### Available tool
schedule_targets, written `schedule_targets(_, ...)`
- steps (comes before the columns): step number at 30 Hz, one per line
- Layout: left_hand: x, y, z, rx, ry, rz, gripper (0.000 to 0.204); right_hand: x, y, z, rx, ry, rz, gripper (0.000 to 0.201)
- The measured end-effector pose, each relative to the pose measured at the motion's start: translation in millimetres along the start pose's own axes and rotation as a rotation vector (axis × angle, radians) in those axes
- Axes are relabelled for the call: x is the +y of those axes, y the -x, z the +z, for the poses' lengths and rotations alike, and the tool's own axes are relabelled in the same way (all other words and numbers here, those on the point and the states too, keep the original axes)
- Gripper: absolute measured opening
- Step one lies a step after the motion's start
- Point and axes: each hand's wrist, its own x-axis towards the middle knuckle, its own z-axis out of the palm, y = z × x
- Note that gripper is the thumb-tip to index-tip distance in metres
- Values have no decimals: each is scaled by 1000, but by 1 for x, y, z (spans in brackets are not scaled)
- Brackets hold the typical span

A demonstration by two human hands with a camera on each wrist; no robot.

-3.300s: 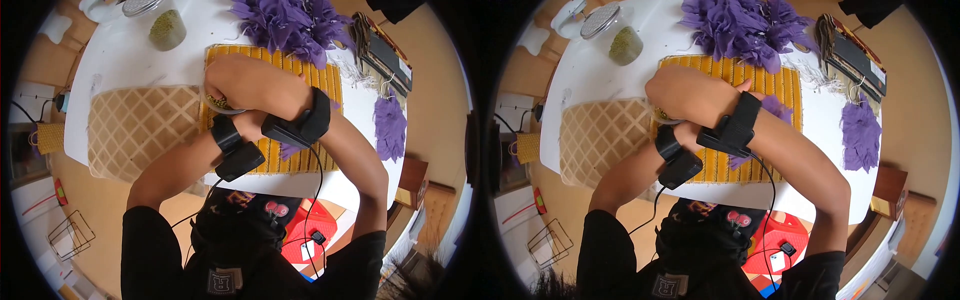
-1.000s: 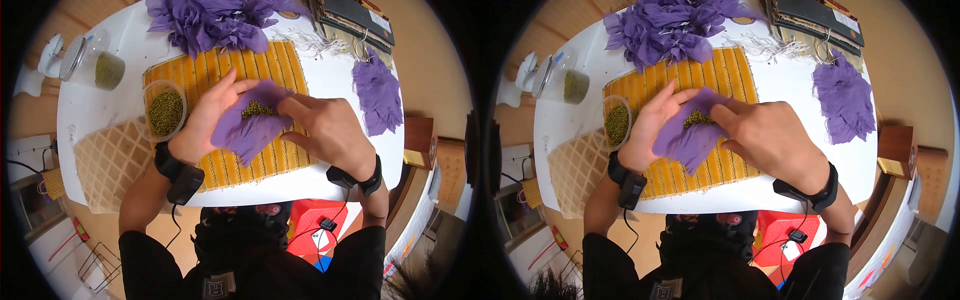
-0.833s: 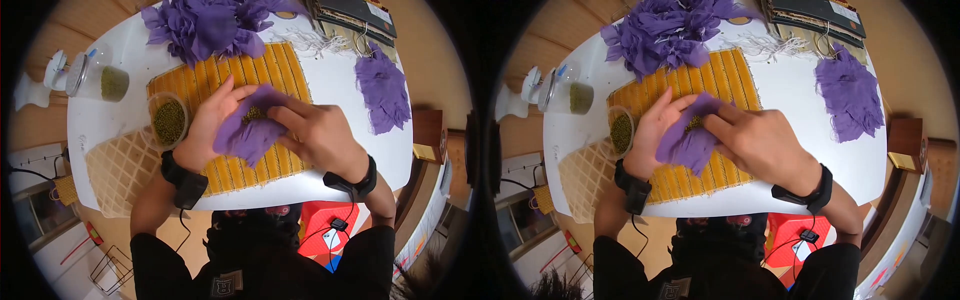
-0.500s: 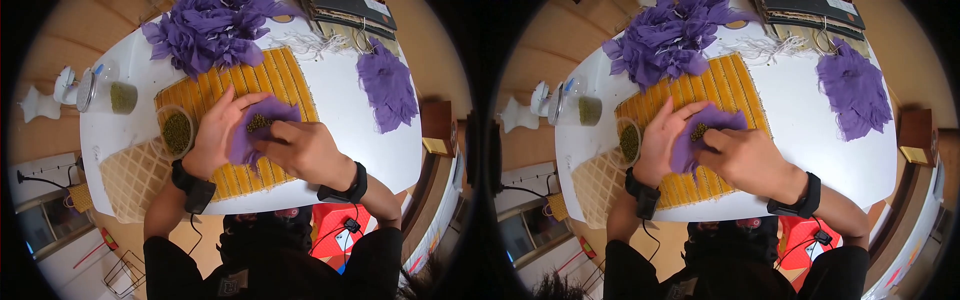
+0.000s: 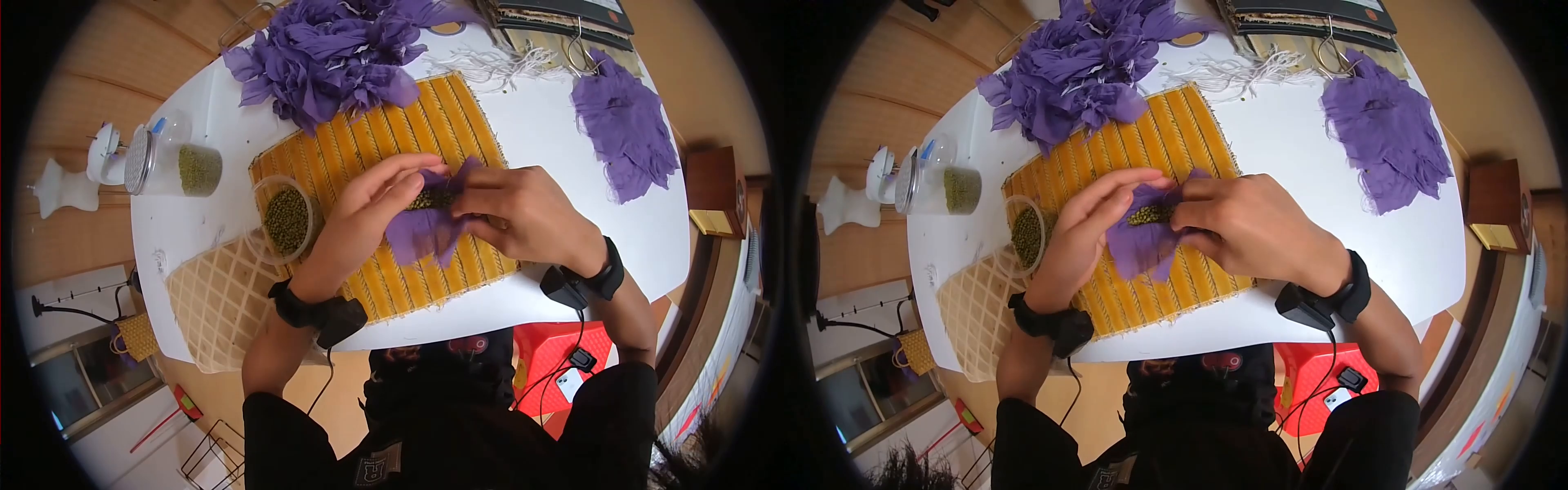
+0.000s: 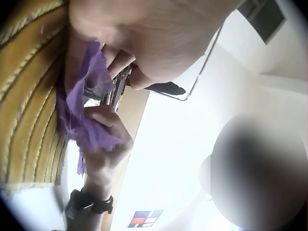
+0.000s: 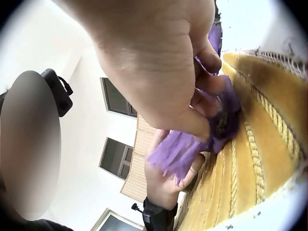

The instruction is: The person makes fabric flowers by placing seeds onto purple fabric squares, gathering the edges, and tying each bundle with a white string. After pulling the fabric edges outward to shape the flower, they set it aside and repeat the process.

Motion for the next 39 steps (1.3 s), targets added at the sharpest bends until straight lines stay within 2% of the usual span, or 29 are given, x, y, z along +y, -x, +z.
schedule_targets(1, 4, 2, 3, 32, -65, 42, 35, 0, 0, -3, -77, 37, 18, 9)
schedule_targets(5, 3, 5, 4, 91, -220, 155, 35, 5, 3, -7, -149, -26, 7, 10)
schedule_targets(7, 9, 7, 4, 82, -266, 138, 37, 5, 4, -9, -229, -32, -16, 9)
schedule_targets(15, 17, 12, 0, 8, -380, 52, 50, 13, 8, -9, -201, -14, 16, 10)
schedule_targets(18, 16, 12, -4, -56, -422, 62, 55, 16, 9, -10, -167, 34, -1, 13)
schedule_targets(20, 13, 11, -7, -81, -530, 132, 55, 13, 10, -13, -162, 66, 2, 15)
schedule_targets(21, 14, 11, -6, -86, -535, 131, 55, 9, 9, -16, -211, 68, 88, 20)
schedule_targets(22, 16, 11, -3, -46, -634, 157, 53, 7, 8, -18, -261, 69, 174, 26)
schedule_targets(24, 17, 12, 0, -8, -737, 184, 51, 6, 10, -18, -258, 120, 196, 33)
schedule_targets(26, 17, 13, 2, 86, -843, 140, 47, 2, 10, -18, -258, 171, 216, 41)
schedule_targets(28, 16, 13, 3, 127, -917, 142, 46, -8, 6, -21, -332, 275, 371, 54)
schedule_targets(29, 14, 13, 3, 170, -989, 144, 46, -8, 7, -19, -330, 274, 372, 54)
schedule_targets(31, 6, 12, -2, 186, -1044, 186, 45, -5, 10, -13, -225, 260, 376, 66)
schedule_targets(32, 3, 12, -4, 205, -1097, 227, 45, -5, 10, -11, -223, 259, 376, 66)
schedule_targets(36, 0, 13, -6, 219, -1190, 207, 36, -6, 9, -6, -176, 216, 389, 69)
schedule_targets(38, -1, 10, -6, 233, -1192, 308, 28, -6, 7, -3, -172, 188, 391, 69)
schedule_targets(39, -1, 8, -5, 232, -1194, 308, 28, -5, 7, 0, -161, 172, 384, 62)
